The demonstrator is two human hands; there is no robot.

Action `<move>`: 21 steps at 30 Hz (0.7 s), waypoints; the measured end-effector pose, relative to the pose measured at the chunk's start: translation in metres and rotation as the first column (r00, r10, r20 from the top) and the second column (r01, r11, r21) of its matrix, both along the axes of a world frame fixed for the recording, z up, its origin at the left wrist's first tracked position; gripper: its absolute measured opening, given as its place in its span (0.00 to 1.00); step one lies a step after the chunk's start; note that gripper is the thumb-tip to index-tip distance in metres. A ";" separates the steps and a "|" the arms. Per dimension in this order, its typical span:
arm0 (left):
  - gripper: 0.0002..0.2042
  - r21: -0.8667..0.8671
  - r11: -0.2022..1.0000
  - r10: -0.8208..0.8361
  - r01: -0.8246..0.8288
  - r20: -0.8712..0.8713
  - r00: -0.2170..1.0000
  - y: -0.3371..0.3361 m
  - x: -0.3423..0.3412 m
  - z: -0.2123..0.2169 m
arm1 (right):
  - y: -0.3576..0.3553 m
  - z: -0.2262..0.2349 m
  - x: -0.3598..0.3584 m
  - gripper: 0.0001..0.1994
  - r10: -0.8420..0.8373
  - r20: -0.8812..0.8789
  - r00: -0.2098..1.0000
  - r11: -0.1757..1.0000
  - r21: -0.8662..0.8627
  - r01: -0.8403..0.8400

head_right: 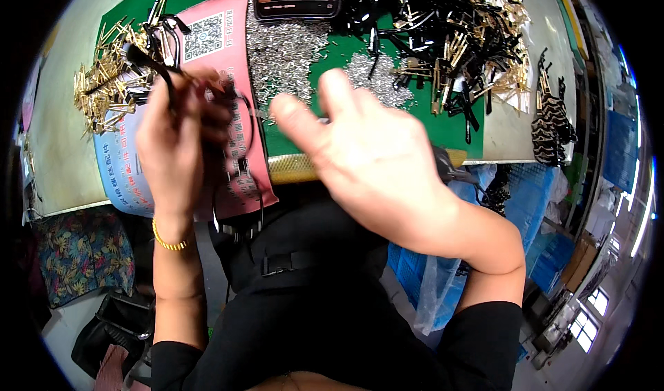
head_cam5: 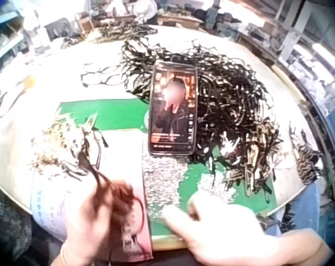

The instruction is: The person assembles eyeglasses by hand at a workbench. They pick up frames and small metal parts, attach the parts to the frames, and place the assembled glasses on the table. The process is repeated for multiple units.

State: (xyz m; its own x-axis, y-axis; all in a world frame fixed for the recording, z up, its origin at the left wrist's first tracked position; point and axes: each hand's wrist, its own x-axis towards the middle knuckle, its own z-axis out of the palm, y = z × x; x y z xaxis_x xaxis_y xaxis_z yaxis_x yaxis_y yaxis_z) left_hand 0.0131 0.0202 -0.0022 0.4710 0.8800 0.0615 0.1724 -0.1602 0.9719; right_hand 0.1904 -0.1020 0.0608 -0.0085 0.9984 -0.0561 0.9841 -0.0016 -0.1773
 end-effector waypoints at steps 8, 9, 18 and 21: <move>0.21 0.202 0.928 0.291 -0.313 0.134 0.947 0.011 -0.001 0.013 | -0.038 -0.002 0.015 0.29 -0.086 -0.022 0.996 0.990 -0.115 0.083; 0.21 0.019 0.961 0.260 -0.278 0.290 0.921 0.009 -0.010 0.011 | -0.037 -0.002 0.015 0.29 -0.085 -0.024 0.996 0.990 -0.115 0.082; 0.16 -0.178 0.960 0.279 -0.218 0.500 0.820 -0.013 -0.070 0.004 | -0.032 -0.005 0.015 0.29 -0.088 -0.046 0.995 0.992 -0.098 0.083; 0.14 0.042 0.964 0.217 -0.262 0.438 0.872 -0.012 -0.089 -0.010 | -0.031 -0.006 0.014 0.31 -0.086 -0.029 0.996 0.991 -0.105 0.083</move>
State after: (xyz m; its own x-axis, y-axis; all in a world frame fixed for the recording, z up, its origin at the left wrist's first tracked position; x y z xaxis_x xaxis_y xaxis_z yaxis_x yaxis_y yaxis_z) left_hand -0.0754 0.0080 -0.0120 0.1549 0.9416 0.2990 -0.2096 -0.2644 0.9414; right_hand 0.2046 -0.1330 0.0552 0.0720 0.9843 -0.1609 0.9732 -0.1046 -0.2047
